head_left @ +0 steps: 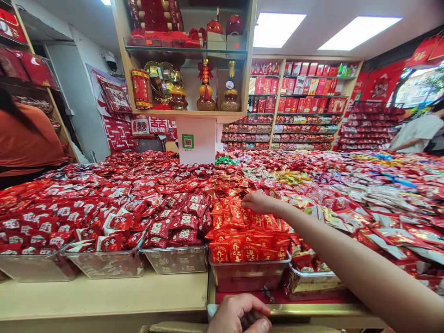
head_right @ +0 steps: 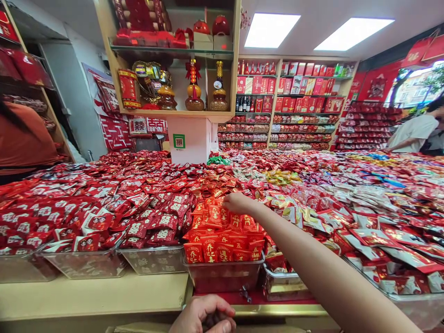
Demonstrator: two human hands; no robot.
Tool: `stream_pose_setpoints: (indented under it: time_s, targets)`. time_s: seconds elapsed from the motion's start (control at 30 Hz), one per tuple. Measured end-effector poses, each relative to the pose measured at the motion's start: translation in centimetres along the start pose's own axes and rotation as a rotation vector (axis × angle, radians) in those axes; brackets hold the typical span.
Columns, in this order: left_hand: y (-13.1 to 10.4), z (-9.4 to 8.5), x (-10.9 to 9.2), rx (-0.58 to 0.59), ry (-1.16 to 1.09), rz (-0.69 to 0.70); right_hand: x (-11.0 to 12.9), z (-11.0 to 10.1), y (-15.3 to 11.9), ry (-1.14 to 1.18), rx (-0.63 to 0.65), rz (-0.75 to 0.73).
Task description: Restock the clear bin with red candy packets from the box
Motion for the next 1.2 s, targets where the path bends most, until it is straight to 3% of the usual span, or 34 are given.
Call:
stream_pose_setpoints:
  time_s: [0.2, 0.47, 0.7, 1.03, 1.13, 1.2]
  targets:
    - [-0.1, 0.1, -0.6, 0.013, 0.054, -0.013, 0.1, 0.0, -0.6, 0.033, -0.020, -0.022]
    - [-0.2, 0.1, -0.3, 0.009, 0.043, -0.006, -1.5, -1.8, -2.2, 0.027, -0.051, 0.047]
    - [0.0, 0.1, -0.1, 0.017, -0.007, 0.042, -1.6, -1.1, -2.6, 0.028, 0.001, -0.004]
    - [0.2, 0.4, 0.6, -0.028, 0.005, 0.074, -1.3, -0.7, -2.2, 0.094, -0.189, -0.008]
    - [0.3, 0.4, 1.0, -0.044, 0.008, 0.085, -0.9, -1.9, -3.9, 0.110, -0.321, 0.032]
    - [0.3, 0.3, 1.2, -0.041, -0.002, 0.088, 0.1, -2.1, -6.6, 0.164, -0.392, 0.034]
Point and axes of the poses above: each hand's wrist, its own y-axis towards the middle knuckle, its own z-axis out of the palm, x = y × z, the point moved 5 cm from there along y, towards the middle knuckle, and after that the axes turned 3 degrees about -x, right-handed, at the moved point
